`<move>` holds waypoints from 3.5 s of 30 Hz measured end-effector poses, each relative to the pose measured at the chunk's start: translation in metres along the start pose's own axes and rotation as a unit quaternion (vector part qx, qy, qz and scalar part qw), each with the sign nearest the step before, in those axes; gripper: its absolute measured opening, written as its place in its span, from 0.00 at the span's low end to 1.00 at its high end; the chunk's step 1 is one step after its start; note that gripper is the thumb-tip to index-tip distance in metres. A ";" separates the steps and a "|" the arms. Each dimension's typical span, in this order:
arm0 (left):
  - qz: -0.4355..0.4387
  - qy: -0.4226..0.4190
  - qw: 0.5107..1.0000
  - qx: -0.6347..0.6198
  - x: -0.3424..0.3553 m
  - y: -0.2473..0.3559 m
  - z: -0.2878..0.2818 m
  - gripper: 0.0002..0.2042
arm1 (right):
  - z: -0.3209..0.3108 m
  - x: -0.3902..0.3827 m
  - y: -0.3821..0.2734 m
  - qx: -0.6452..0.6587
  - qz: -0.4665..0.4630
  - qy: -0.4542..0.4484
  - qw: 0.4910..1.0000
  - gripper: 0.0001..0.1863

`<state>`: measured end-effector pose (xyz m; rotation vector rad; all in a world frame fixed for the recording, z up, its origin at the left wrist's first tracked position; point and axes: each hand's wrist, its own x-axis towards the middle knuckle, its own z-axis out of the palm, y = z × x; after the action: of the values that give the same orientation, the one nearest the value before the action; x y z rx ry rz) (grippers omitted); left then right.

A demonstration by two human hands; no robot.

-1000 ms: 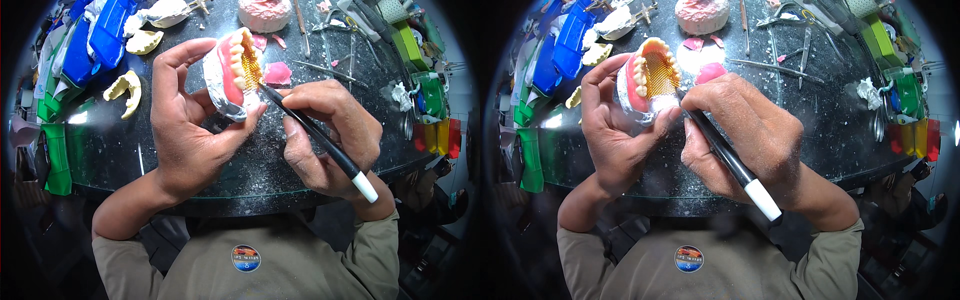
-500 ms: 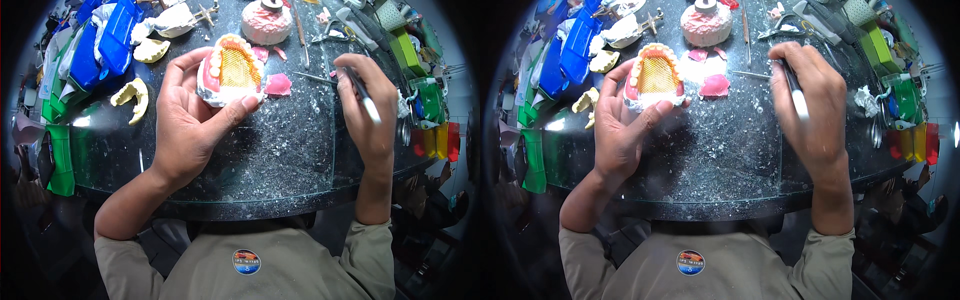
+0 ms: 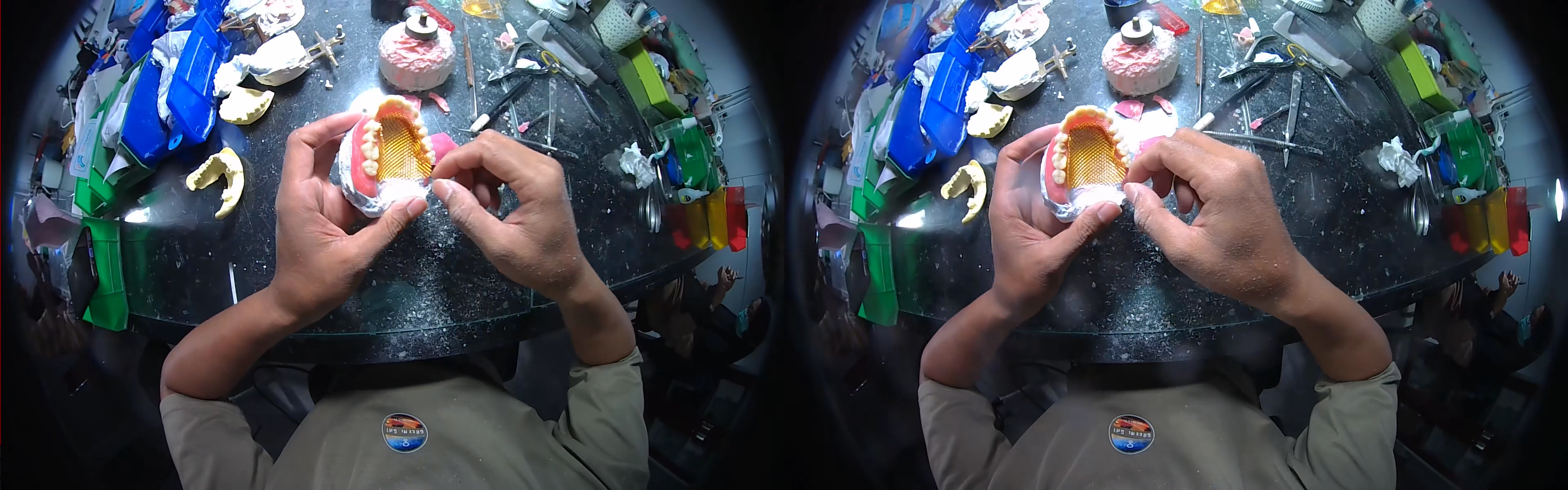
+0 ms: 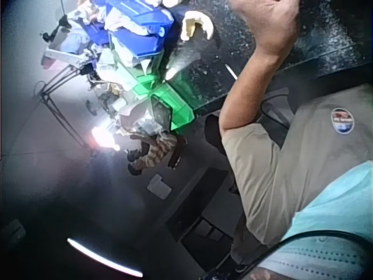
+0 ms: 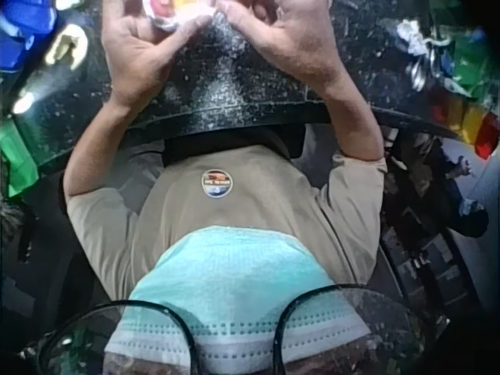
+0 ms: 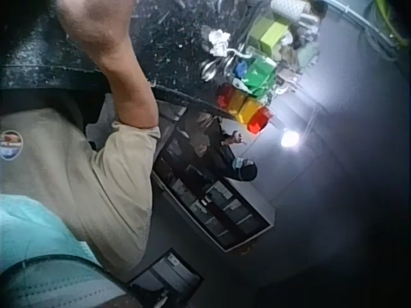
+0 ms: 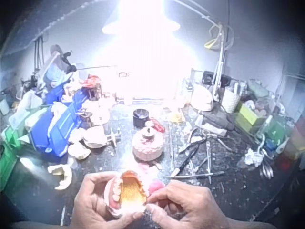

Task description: The dental technician fits a gold-colored wax mesh pattern onto a plaster model of a lower jaw and marks the mesh with a black pen.

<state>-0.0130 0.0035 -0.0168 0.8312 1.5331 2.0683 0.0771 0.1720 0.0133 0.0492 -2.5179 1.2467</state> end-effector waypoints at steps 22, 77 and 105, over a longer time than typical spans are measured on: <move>0.053 -0.020 0.987 0.153 -0.004 -0.008 0.000 0.37 | 0.011 -0.002 0.002 0.189 0.177 0.036 0.965 0.03; 0.067 0.045 0.969 0.231 -0.001 0.008 -0.016 0.06 | 0.014 -0.005 -0.013 0.214 0.102 0.049 0.970 0.09; 0.156 0.259 0.949 0.084 -0.008 0.052 -0.061 0.09 | 0.028 -0.007 -0.019 0.029 -0.180 0.025 0.983 0.11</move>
<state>-0.0489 -0.0596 0.0186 0.6508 1.9782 2.5616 0.0796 0.1370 0.0100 0.4598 -2.2952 1.1546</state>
